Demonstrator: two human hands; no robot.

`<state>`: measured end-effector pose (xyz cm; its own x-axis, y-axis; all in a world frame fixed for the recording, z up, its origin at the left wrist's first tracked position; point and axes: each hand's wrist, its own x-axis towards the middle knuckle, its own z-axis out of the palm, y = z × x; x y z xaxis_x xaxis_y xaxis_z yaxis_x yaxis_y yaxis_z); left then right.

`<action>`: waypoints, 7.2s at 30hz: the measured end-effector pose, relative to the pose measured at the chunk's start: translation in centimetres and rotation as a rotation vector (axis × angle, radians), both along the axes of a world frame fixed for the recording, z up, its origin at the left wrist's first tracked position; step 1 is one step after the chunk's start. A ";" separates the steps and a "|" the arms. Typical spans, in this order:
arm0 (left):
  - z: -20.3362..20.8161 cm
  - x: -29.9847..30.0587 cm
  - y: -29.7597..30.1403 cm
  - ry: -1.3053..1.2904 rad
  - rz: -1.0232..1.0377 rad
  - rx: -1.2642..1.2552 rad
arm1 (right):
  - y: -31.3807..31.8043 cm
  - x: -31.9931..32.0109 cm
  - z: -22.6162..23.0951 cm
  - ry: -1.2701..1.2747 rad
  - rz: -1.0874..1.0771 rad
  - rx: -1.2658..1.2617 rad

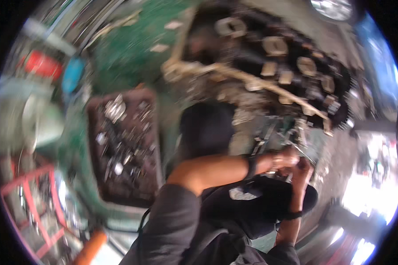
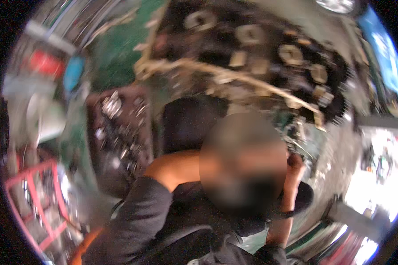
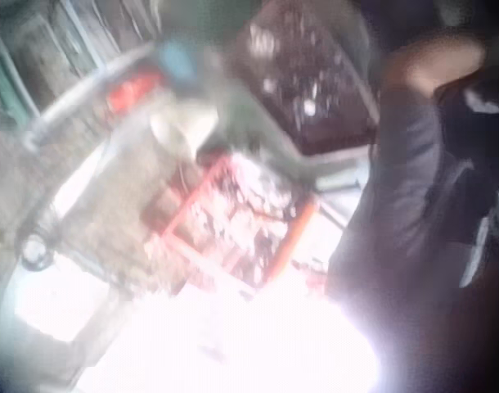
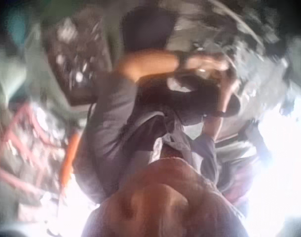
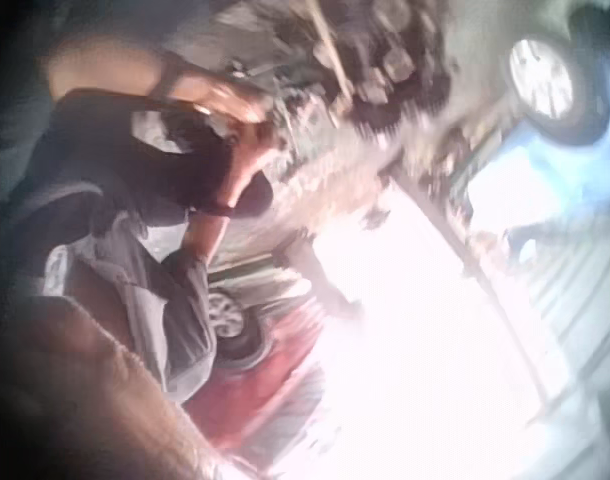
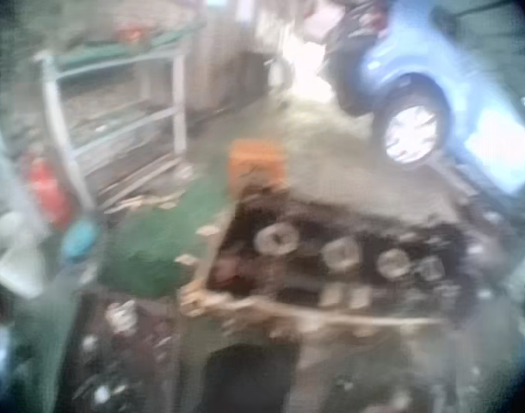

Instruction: The person sits on the floor and uses a screwdriver to pry and remove small metal components from a disassembled engine block. They handle several small parts, placing them on the floor beside the engine.

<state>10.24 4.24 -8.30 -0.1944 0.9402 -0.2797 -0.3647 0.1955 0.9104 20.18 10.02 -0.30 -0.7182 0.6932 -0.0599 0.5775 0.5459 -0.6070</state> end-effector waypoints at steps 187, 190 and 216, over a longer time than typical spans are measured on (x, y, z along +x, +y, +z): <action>19.0 -1.0 -5.3 0.165 -0.165 0.011 | 0.7 33.4 9.2 0.466 -0.686 0.200; 19.1 -1.5 -4.0 0.185 -0.186 0.026 | -3.2 37.6 6.9 0.304 -0.875 0.041; 9.6 -2.3 10.3 0.185 -0.192 -0.254 | -22.0 41.9 -29.3 -0.244 -1.324 -0.765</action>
